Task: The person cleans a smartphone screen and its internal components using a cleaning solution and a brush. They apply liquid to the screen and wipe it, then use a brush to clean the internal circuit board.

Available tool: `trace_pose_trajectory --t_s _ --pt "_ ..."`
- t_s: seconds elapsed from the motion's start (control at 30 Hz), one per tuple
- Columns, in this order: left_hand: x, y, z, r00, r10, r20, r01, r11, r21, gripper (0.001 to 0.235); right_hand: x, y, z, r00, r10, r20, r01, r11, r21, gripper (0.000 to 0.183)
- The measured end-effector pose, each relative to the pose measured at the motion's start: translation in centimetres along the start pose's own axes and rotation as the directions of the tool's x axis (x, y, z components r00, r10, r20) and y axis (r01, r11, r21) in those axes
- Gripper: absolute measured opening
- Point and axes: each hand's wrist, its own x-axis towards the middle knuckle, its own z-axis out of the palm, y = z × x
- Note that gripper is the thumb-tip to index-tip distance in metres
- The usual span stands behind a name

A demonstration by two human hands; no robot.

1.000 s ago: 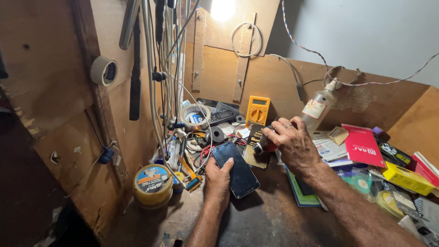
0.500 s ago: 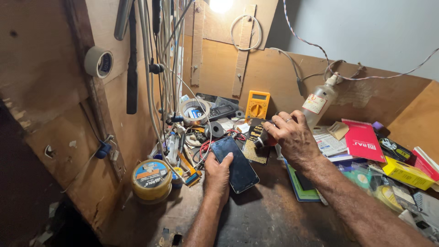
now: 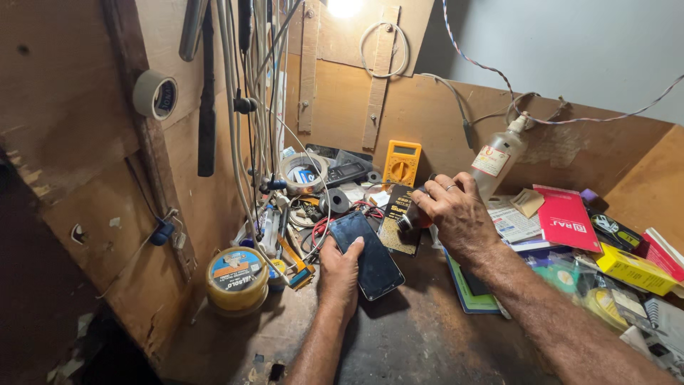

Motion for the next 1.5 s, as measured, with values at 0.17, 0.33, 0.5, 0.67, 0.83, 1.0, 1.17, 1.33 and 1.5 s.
trace_pose_trajectory --t_s 0.17,0.33,0.5,0.67,0.83,1.0,1.17,1.33,1.5 --pt "0.0 -0.1 -0.2 1.000 0.001 -0.001 -0.001 1.000 0.007 0.030 0.0 0.1 0.1 1.000 -0.007 -0.007 0.007 1.000 -0.022 0.037" --pt "0.1 -0.2 -0.1 1.000 0.001 -0.008 0.000 1.000 0.025 0.029 -0.1 0.2 0.1 1.000 -0.002 -0.016 0.003 1.000 0.003 0.035" --pt "0.0 -0.1 -0.1 1.000 0.012 -0.007 -0.012 0.999 0.037 0.026 -0.1 0.0 0.1 1.000 0.010 -0.014 -0.010 0.999 0.031 0.032" --pt "0.0 -0.1 -0.1 1.000 -0.022 -0.017 0.022 1.000 -0.004 0.025 -0.5 -0.2 0.0 0.993 0.114 -0.024 -0.110 0.987 0.115 0.038" --pt "0.4 -0.4 -0.4 0.999 -0.040 -0.031 0.038 0.998 -0.051 0.023 -1.2 -0.8 -0.4 0.913 0.394 -0.102 -0.339 0.876 0.344 0.048" --pt "0.7 -0.4 -0.8 0.998 -0.066 -0.007 0.063 0.969 -0.240 0.024 -2.6 -2.0 0.4 0.662 0.741 0.112 -0.556 0.386 0.736 0.059" --pt "0.7 -0.2 -0.8 0.997 -0.067 -0.025 0.060 0.971 -0.232 0.024 -3.8 -2.5 2.6 0.590 0.808 0.004 -0.466 0.336 0.819 0.064" --pt "0.3 0.3 -0.4 0.999 -0.047 -0.006 0.044 0.971 -0.236 0.026 -5.0 -3.0 4.5 0.555 0.832 0.026 -0.500 0.308 0.810 0.062" --pt "0.2 0.7 -0.2 0.997 -0.070 -0.031 0.061 0.969 -0.239 0.025 -5.4 -4.4 5.9 0.582 0.810 0.075 -0.505 0.288 0.813 0.062"
